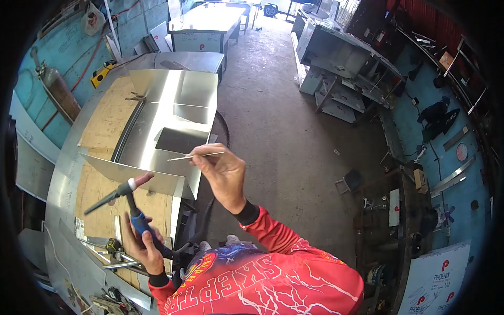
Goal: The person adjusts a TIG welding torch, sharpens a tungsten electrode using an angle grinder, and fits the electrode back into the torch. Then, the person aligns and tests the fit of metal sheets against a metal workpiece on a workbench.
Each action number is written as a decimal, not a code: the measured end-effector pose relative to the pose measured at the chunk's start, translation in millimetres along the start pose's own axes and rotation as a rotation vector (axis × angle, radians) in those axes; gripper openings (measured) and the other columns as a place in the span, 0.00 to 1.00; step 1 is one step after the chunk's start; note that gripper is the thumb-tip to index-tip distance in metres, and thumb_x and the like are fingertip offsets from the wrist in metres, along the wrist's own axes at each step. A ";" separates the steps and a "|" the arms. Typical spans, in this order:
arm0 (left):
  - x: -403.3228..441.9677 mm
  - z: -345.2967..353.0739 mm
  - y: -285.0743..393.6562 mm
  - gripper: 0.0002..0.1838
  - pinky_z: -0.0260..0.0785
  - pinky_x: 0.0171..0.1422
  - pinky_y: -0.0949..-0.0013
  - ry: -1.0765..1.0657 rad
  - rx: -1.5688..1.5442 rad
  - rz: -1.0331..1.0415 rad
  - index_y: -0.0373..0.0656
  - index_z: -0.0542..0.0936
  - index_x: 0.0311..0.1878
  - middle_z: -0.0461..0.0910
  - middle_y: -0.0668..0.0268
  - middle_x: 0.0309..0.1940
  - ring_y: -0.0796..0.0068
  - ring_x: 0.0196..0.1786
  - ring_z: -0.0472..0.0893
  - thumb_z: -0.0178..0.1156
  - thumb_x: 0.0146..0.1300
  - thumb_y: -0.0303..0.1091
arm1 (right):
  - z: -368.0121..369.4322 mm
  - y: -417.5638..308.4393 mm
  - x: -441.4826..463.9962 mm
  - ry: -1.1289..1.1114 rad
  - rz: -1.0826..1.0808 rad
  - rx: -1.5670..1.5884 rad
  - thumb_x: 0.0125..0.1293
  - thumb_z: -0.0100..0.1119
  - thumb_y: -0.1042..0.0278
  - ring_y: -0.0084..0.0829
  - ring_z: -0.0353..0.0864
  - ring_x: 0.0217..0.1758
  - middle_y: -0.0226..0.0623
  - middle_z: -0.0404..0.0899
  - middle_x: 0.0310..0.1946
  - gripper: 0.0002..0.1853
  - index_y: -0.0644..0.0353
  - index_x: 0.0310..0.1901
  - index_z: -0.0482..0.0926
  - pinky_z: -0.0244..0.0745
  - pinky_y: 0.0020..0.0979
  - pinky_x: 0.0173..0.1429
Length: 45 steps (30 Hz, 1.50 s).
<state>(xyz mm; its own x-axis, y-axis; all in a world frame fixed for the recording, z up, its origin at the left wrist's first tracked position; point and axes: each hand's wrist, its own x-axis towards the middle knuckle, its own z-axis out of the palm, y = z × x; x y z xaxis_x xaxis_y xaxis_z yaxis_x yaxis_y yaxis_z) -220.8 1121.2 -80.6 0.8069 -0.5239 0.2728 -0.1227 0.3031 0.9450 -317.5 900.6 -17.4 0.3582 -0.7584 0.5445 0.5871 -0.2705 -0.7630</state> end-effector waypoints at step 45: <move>21.7 13.5 -22.0 0.30 0.67 0.25 0.76 -0.510 -0.460 -0.427 0.31 0.58 0.70 0.73 0.53 0.51 0.80 0.26 0.72 0.52 0.73 0.39 | -25.4 12.3 -33.6 0.087 0.046 -0.006 0.63 0.64 0.81 0.28 0.86 0.39 0.44 0.85 0.38 0.07 0.66 0.41 0.78 0.84 0.27 0.47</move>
<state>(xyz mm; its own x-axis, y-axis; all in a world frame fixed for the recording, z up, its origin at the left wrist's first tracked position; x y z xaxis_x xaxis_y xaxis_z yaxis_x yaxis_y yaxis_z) -208.3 1092.5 -93.0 0.3536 -0.9336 0.0585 0.4765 0.2336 0.8475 -340.7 907.7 -53.9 0.3200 -0.8188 0.4765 0.5673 -0.2372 -0.7886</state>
